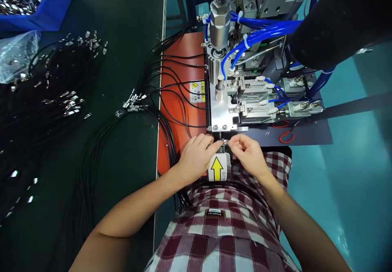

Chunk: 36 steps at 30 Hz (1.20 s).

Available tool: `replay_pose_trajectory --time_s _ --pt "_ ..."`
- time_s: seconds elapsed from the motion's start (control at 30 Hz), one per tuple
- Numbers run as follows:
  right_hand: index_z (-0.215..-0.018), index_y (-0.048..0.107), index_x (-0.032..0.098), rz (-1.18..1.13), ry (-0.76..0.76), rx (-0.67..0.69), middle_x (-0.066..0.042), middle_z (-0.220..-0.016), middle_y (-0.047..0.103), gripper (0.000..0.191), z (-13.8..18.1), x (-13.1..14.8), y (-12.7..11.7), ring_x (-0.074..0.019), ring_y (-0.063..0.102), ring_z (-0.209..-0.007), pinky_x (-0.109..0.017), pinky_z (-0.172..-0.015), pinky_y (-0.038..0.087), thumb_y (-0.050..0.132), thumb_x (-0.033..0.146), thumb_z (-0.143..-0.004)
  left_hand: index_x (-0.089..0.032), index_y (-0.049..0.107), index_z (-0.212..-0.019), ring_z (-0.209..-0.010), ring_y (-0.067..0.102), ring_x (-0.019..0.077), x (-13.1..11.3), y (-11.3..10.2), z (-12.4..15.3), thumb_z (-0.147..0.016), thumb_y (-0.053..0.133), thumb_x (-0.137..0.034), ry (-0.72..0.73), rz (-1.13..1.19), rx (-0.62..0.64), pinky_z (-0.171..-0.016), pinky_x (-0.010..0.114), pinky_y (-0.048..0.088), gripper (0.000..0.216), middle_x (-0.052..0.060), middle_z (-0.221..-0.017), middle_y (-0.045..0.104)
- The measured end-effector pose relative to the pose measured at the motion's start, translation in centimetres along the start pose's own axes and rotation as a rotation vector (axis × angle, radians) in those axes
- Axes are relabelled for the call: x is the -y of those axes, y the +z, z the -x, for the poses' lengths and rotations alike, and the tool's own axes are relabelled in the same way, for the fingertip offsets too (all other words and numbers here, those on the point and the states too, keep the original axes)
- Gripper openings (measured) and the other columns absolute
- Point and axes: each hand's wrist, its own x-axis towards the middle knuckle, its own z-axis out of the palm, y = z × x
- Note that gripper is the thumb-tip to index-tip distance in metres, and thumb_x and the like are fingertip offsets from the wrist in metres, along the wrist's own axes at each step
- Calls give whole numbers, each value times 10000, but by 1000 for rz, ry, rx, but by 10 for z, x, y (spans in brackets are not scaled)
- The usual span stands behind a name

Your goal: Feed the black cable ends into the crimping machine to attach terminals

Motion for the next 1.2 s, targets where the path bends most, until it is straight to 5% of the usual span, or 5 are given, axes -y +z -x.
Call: replay_pose_trajectory --time_s 0.2,0.37,0.6,1.03,1.2 --pt "-795 603 191 14 83 30 21 -603 556 213 1 3 -6 -137 547 -508 -272 -520 448 622 402 -816 -176 640 -1127 -807 496 214 1 0 0 -946 432 -244 18 20 -23 -697 320 403 284 79 -888 586" --pt "-926 628 186 112 -34 -74 5 -675 578 211 4 1 -2 -131 544 -555 -262 -532 455 605 377 -840 -190 642 -1131 -804 500 209 0 0 0 -958 393 -243 9 -2 -14 -702 319 406 308 82 -893 584" --pt "-802 595 193 104 -96 -169 9 -658 552 147 2 -1 7 -118 490 -529 -246 -497 421 578 332 -849 -188 636 -1131 -813 499 211 0 -2 -1 -950 396 -221 0 19 19 -709 322 413 303 81 -897 584" --pt "-794 585 194 180 -124 -155 10 -657 552 95 2 -1 9 -119 492 -556 -241 -522 407 561 274 -839 -182 635 -1119 -817 502 210 0 -3 -1 -951 410 -228 4 0 36 -716 323 410 285 80 -894 584" --pt "-788 572 206 80 -15 -116 24 -618 542 100 1 3 8 -117 491 -485 -243 -469 399 538 286 -836 -196 597 -1196 -799 499 205 1 -3 -1 -950 404 -220 24 -28 52 -692 317 388 313 76 -899 579"
